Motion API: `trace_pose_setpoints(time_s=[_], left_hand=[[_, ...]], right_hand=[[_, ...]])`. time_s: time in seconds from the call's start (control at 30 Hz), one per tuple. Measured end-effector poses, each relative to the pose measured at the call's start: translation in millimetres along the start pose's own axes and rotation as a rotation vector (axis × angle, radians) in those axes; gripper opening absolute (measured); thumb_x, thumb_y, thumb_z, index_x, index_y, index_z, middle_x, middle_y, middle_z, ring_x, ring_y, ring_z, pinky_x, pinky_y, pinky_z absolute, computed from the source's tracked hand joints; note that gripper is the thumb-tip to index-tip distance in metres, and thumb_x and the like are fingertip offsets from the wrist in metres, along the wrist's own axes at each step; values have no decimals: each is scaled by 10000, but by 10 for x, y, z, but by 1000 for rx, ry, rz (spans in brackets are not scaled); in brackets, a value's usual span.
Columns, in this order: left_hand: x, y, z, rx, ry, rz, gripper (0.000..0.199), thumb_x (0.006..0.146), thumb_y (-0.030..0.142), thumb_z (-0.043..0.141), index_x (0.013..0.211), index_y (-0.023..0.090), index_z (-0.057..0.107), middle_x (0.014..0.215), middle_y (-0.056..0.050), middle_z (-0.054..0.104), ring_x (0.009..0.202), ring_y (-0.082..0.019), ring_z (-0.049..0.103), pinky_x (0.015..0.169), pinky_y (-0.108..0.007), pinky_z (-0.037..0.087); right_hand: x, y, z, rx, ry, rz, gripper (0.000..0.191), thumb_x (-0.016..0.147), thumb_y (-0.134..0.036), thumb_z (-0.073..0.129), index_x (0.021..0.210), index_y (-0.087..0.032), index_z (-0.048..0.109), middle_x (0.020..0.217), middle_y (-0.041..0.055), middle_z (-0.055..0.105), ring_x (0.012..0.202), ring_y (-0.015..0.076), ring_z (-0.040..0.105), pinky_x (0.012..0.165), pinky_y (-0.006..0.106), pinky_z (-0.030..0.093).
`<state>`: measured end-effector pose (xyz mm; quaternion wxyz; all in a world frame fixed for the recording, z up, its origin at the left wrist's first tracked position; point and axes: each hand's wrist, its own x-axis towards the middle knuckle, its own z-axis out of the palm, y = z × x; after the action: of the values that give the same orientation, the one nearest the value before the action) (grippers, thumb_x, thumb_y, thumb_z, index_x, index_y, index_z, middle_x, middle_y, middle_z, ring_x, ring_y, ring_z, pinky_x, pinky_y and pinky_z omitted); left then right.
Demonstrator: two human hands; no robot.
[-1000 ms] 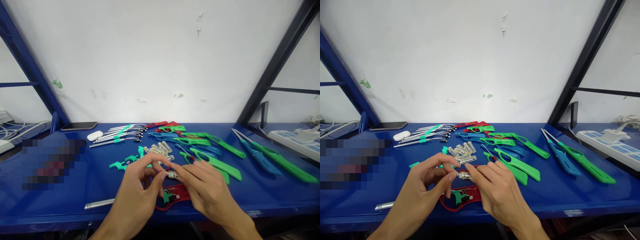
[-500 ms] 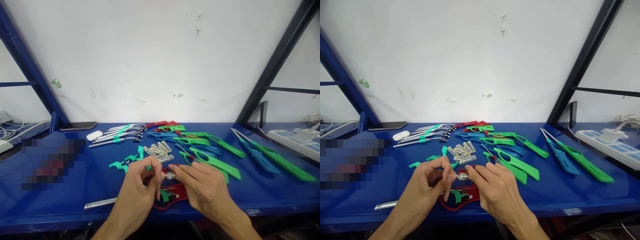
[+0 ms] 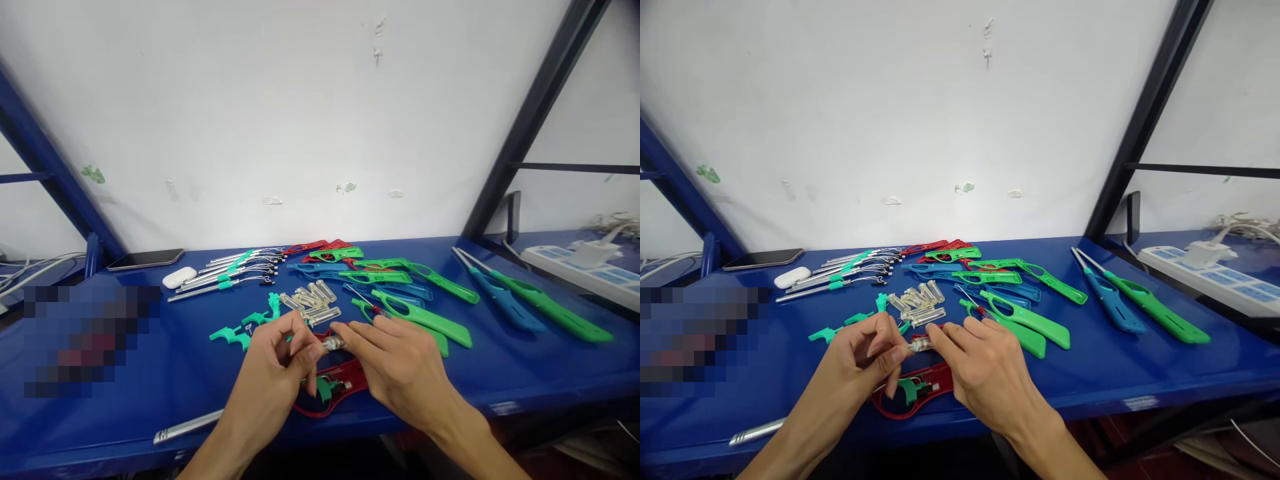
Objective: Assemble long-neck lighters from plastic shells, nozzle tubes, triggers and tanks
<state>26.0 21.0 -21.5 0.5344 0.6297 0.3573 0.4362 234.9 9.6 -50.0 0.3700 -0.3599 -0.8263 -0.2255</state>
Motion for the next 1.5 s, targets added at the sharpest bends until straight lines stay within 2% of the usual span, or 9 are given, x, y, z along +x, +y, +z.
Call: trace_pose_setpoints(time_s=[0.2, 0.33, 0.47, 0.67, 0.8, 1.0, 1.27, 1.4, 1.5], left_hand=[[-45, 147, -50, 112, 81, -9, 240, 931, 384, 749, 948, 236, 561, 786, 62, 656, 470, -81, 573, 473, -202, 428], [-64, 183, -115, 454, 71, 44, 183, 965, 359, 690, 1128, 281, 665, 823, 31, 720, 587, -155, 659, 558, -261, 500], [-86, 123, -165, 873, -68, 137, 152, 997, 261, 613, 1018, 285, 761, 992, -22, 776, 936, -259, 712, 888, -400, 530], [-217, 133, -197, 1057, -314, -2, 194, 981, 217, 666, 1138, 264, 770, 1171, -72, 737, 1150, -325, 662, 1083, -546, 467], [-243, 148, -203, 1108, -346, -58, 315, 952, 193, 712, 1256, 270, 741, 1276, -87, 697, 1222, -342, 635, 1118, -567, 455], [-202, 66, -232, 1072, -356, -62, 300, 978, 149, 654, 1231, 274, 756, 1246, -85, 690, 1146, -306, 664, 1054, -505, 520], [-195, -99, -447, 846, -338, 67, 379, 960, 174, 671, 1286, 355, 740, 1249, -19, 701, 1155, -217, 682, 1023, -307, 534], [-193, -27, -379, 822, -321, 103, 425, 984, 210, 647, 1373, 373, 692, 1395, -20, 670, 1290, -235, 635, 1078, -327, 524], [-155, -18, -231, 836, -293, 135, 307, 1051, 270, 561, 1304, 323, 726, 1291, -40, 716, 1212, -248, 658, 1037, -361, 539]], right_hand=[[-5, -9, -37, 96, 3, 72, 201, 1029, -118, 618, 1196, -147, 726, 1069, 46, 836, 709, 194, 614, 639, 367, 485], [-32, 7, -45, 161, -3, 130, 261, 1057, -134, 586, 1300, -189, 665, 1019, 23, 824, 737, 181, 648, 708, 339, 528], [-45, 5, -53, 184, -12, 217, 275, 1074, -176, 556, 1344, -212, 591, 1083, 53, 806, 825, 203, 710, 883, 381, 558], [-31, -24, -153, 368, -160, 330, 110, 1034, -157, 497, 1044, -252, 550, 913, 18, 696, 782, 195, 659, 836, 370, 543], [-59, 19, -150, 448, -264, 297, 132, 1025, -245, 661, 1147, -293, 646, 993, -21, 734, 879, 187, 677, 1082, 446, 406], [-40, 89, -88, 422, -399, 229, 148, 1060, -340, 657, 1108, -360, 796, 801, -40, 730, 771, 155, 639, 831, 346, 416], [20, 78, -53, 406, -405, 213, 181, 1053, -220, 651, 942, -276, 782, 779, -34, 761, 728, 163, 630, 811, 351, 404], [7, 69, -31, 390, -391, 206, 177, 1060, -227, 637, 920, -249, 743, 803, -24, 760, 745, 174, 633, 854, 366, 394], [-12, 57, -14, 378, -374, 218, 162, 1075, -241, 608, 956, -244, 717, 814, -25, 757, 763, 182, 637, 914, 385, 396]])
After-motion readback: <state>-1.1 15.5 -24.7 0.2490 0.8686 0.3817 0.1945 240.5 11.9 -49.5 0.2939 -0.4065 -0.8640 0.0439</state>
